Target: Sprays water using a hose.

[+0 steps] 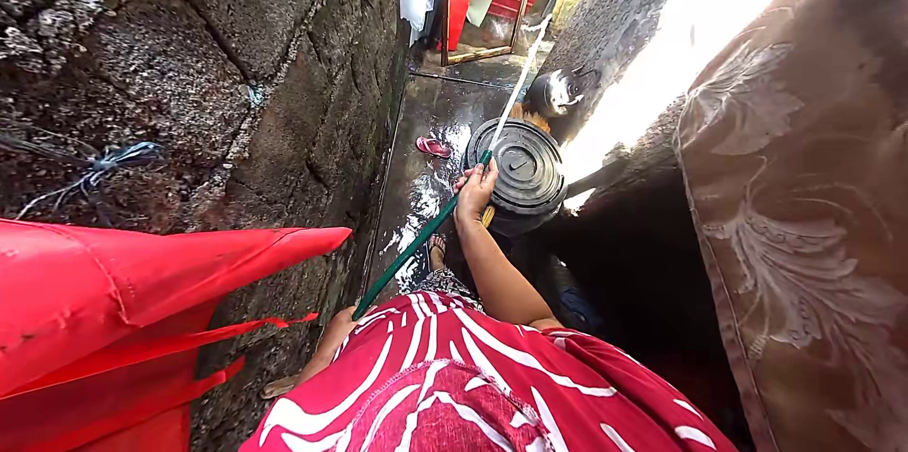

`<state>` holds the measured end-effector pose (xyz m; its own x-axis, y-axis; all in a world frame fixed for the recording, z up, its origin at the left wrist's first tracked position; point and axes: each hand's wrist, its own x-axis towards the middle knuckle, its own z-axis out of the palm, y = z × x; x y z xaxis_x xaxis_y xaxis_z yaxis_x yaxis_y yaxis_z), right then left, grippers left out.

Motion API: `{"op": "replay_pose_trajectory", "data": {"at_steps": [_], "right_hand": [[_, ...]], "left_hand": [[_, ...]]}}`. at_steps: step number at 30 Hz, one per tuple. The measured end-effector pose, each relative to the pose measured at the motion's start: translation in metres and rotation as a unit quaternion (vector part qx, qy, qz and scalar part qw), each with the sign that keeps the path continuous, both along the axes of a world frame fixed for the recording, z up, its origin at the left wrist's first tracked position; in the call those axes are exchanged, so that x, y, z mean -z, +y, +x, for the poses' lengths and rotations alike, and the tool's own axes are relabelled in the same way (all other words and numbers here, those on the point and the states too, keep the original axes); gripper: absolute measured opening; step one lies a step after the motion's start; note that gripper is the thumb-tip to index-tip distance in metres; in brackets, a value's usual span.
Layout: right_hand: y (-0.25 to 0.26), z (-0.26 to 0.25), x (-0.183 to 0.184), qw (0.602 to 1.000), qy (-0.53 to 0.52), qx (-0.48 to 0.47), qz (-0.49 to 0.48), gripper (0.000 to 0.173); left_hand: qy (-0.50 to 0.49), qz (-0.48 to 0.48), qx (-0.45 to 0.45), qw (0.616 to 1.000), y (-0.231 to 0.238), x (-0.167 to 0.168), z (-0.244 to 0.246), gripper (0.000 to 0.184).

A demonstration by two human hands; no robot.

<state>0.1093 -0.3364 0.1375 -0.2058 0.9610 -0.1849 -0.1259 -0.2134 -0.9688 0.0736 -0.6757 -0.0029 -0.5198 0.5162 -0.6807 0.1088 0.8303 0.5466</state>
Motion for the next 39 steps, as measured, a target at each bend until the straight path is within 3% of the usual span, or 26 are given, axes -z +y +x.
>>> {"op": "replay_pose_trajectory", "data": {"at_steps": [4,8,17,31,39], "right_hand": [[-0.003,0.006,-0.012,1.0,-0.028,-0.009,0.008,0.047],[0.011,-0.004,-0.006,0.997,0.039,0.037,0.052,0.045],[0.012,-0.008,-0.01,0.997,0.038,0.034,0.059,0.046],[0.012,-0.009,-0.001,0.998,0.045,0.029,0.015,0.045],[0.012,-0.009,-0.001,0.999,0.04,0.02,0.017,0.046]], "left_hand": [[-0.002,0.001,0.001,1.0,0.007,-0.006,0.001,0.031],[0.003,0.01,0.001,1.0,0.009,-0.004,-0.001,0.03],[0.015,0.013,0.008,1.0,0.008,0.001,-0.004,0.03],[0.014,0.021,-0.002,1.0,0.003,-0.008,-0.002,0.028],[0.015,0.002,0.015,1.0,0.001,0.003,-0.004,0.028]]}}
